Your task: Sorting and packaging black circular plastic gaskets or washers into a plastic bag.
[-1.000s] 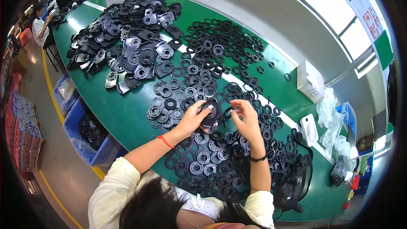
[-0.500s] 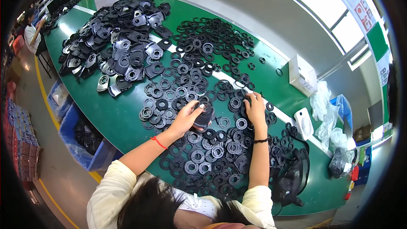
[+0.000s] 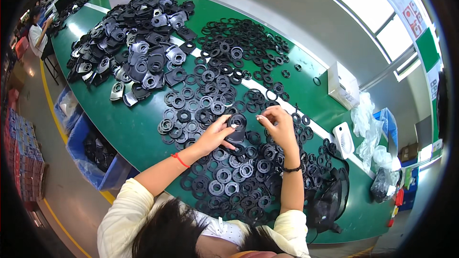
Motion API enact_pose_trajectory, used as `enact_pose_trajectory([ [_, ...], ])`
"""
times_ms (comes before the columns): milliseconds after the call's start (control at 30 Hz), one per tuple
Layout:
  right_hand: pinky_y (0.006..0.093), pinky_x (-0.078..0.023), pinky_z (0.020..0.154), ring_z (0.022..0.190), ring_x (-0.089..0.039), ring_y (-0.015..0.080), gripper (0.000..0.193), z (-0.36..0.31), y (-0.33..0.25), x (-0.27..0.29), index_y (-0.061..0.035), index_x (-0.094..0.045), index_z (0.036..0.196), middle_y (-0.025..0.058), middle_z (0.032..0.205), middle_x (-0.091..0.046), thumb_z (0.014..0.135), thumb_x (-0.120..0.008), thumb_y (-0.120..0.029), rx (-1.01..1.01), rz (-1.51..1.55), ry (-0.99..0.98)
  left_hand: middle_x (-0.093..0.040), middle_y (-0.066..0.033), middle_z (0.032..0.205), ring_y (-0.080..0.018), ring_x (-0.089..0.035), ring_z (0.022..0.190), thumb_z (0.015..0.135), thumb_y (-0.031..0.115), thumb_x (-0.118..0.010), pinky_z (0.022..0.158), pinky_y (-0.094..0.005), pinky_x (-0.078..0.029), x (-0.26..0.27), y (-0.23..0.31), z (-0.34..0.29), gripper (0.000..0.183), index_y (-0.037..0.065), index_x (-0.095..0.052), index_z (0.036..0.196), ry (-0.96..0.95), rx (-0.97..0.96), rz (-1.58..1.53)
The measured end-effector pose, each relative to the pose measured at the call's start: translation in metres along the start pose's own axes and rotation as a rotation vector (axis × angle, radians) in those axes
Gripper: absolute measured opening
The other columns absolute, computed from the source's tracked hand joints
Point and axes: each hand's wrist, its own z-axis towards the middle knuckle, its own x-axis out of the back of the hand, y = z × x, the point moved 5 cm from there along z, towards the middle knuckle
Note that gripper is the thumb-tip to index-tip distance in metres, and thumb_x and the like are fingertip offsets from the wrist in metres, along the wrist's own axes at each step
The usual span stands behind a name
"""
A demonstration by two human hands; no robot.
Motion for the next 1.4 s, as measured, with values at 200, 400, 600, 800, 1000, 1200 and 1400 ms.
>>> enact_pose_trajectory([
  [200, 0.0261, -0.050, 0.064, 0.072, -0.062, 0.0177, 0.015, -0.012, -0.034, -0.028, 0.0005, -0.066, 0.098, 0.0109, 0.097, -0.060, 0.085, -0.063, -0.007, 0.093, 0.065, -0.084, -0.051, -0.0108, 0.122, -0.0229, -0.055, 0.111, 0.096, 0.014, -0.037, 0.076, -0.0418, -0.058, 0.001, -0.001, -0.001, 0.042, 0.007, -0.032, 0.137, -0.056, -0.015, -0.094],
  [400, 0.0253, -0.046, 0.057, 0.059, -0.055, 0.0120, 0.012, -0.018, -0.039, -0.042, 0.0014, -0.065, 0.089, 0.0108, 0.109, -0.055, 0.081, -0.068, -0.007, 0.093, 0.004, -0.053, -0.051, -0.0117, 0.122, -0.0251, -0.055, 0.112, 0.099, 0.020, -0.031, 0.080, -0.0475, -0.056, -0.001, -0.001, -0.001, 0.039, 0.007, -0.033, 0.136, -0.069, -0.025, -0.174],
  [600, 0.0238, -0.047, 0.059, 0.061, -0.055, 0.0105, 0.011, -0.017, -0.040, -0.045, 0.0017, -0.063, 0.086, 0.0101, 0.112, -0.050, 0.079, -0.069, -0.004, 0.073, 0.080, -0.056, -0.053, -0.0086, 0.115, -0.0179, -0.059, 0.101, 0.102, 0.023, -0.033, 0.070, -0.0362, -0.061, 0.000, -0.001, 0.000, 0.034, 0.005, -0.040, 0.129, -0.007, -0.068, 0.007],
  [800, 0.0246, -0.045, 0.052, 0.060, -0.052, 0.0082, 0.014, -0.016, -0.038, -0.048, 0.0013, -0.060, 0.090, 0.0119, 0.112, -0.051, 0.079, -0.069, -0.003, 0.058, 0.108, -0.034, -0.058, -0.0055, 0.103, -0.0139, -0.063, 0.082, 0.101, 0.021, -0.036, 0.053, -0.0274, -0.059, 0.003, 0.001, 0.000, 0.030, 0.003, -0.047, 0.122, -0.007, -0.095, 0.194],
  [1000, 0.0234, -0.037, 0.047, 0.052, -0.050, 0.0084, 0.009, -0.015, -0.034, -0.041, 0.0003, -0.063, 0.089, 0.0056, 0.071, -0.063, 0.084, -0.063, -0.007, 0.006, 0.046, -0.021, -0.065, -0.0056, 0.082, -0.0091, -0.058, 0.048, 0.099, 0.018, -0.040, 0.042, -0.0225, -0.048, -0.006, 0.008, -0.007, 0.028, 0.003, -0.053, 0.119, 0.013, -0.179, 0.480],
  [1200, 0.0247, -0.046, 0.054, 0.059, -0.059, 0.0134, 0.011, -0.016, -0.023, -0.043, 0.0012, -0.064, 0.085, 0.0101, 0.073, -0.065, 0.083, -0.066, -0.009, -0.068, 0.097, -0.060, -0.064, -0.0046, 0.076, -0.0087, -0.056, 0.046, 0.099, 0.017, -0.042, 0.039, -0.0226, -0.045, -0.003, 0.004, -0.006, 0.024, 0.003, -0.053, 0.113, 0.010, -0.180, 0.548],
  [1400, 0.0222, -0.047, 0.057, 0.063, -0.060, 0.0079, 0.011, -0.014, -0.021, -0.039, 0.0008, -0.064, 0.083, 0.0043, 0.071, -0.066, 0.082, -0.068, -0.010, -0.145, 0.216, -0.097, -0.064, -0.0036, 0.078, -0.0088, -0.056, 0.048, 0.099, 0.018, -0.041, 0.041, -0.0226, -0.046, -0.008, 0.010, -0.007, 0.025, 0.004, -0.053, 0.115, -0.054, -0.233, 0.501],
])
